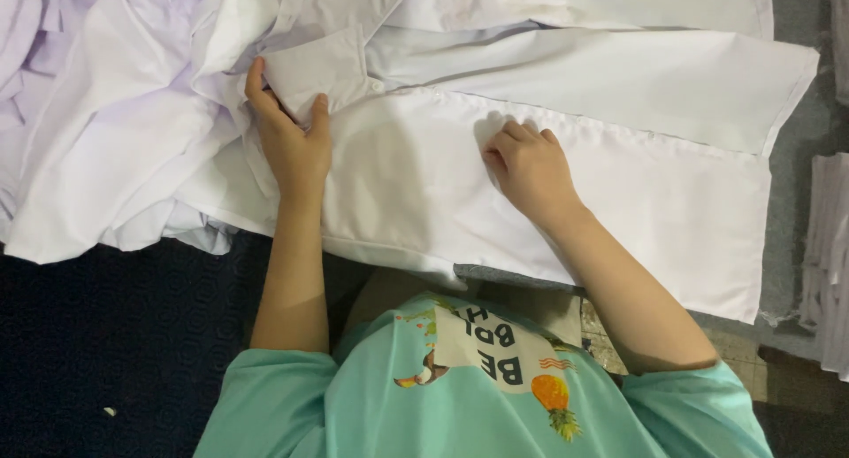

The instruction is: Folding white shirts on a padded work surface

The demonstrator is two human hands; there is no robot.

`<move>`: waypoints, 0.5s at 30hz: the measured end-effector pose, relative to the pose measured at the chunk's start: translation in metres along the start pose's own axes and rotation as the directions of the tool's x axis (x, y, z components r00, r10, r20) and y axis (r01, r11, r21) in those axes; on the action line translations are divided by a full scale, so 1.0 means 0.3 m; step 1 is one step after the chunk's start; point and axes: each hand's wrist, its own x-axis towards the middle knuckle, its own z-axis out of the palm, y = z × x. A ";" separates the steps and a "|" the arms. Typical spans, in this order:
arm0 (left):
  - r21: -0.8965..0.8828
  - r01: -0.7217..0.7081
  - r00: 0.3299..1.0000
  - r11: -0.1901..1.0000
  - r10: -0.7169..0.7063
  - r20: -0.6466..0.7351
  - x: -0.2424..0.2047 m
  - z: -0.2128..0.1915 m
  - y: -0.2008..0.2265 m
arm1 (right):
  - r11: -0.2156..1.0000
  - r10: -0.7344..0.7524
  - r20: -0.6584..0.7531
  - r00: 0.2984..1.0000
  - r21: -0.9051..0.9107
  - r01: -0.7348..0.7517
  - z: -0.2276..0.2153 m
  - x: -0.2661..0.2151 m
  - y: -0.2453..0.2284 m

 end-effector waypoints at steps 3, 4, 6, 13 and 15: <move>0.024 0.005 1.000 1.000 -0.005 0.003 -0.002 0.002 -0.008 | 1.000 0.022 0.113 0.993 0.019 -0.025 -0.011 -0.013 -0.003; 0.023 0.001 1.000 1.000 -0.001 0.003 -0.002 0.002 -0.001 | 0.999 0.024 0.110 0.994 0.019 -0.026 -0.092 -0.001 -0.019; 0.028 0.061 0.998 0.998 -0.061 0.000 0.000 -0.002 0.012 | 0.798 0.280 0.432 0.857 0.392 -0.458 -0.252 0.026 -0.053; 0.020 0.049 0.999 0.999 -0.049 0.004 0.001 0.004 -0.003 | 0.561 0.801 0.086 0.592 0.239 -0.793 -0.494 -0.361 0.395; 0.009 -0.014 1.000 1.000 0.014 -0.011 -0.002 0.007 -0.013 | 0.657 0.748 -0.294 0.595 0.202 -0.726 -0.424 -0.726 0.670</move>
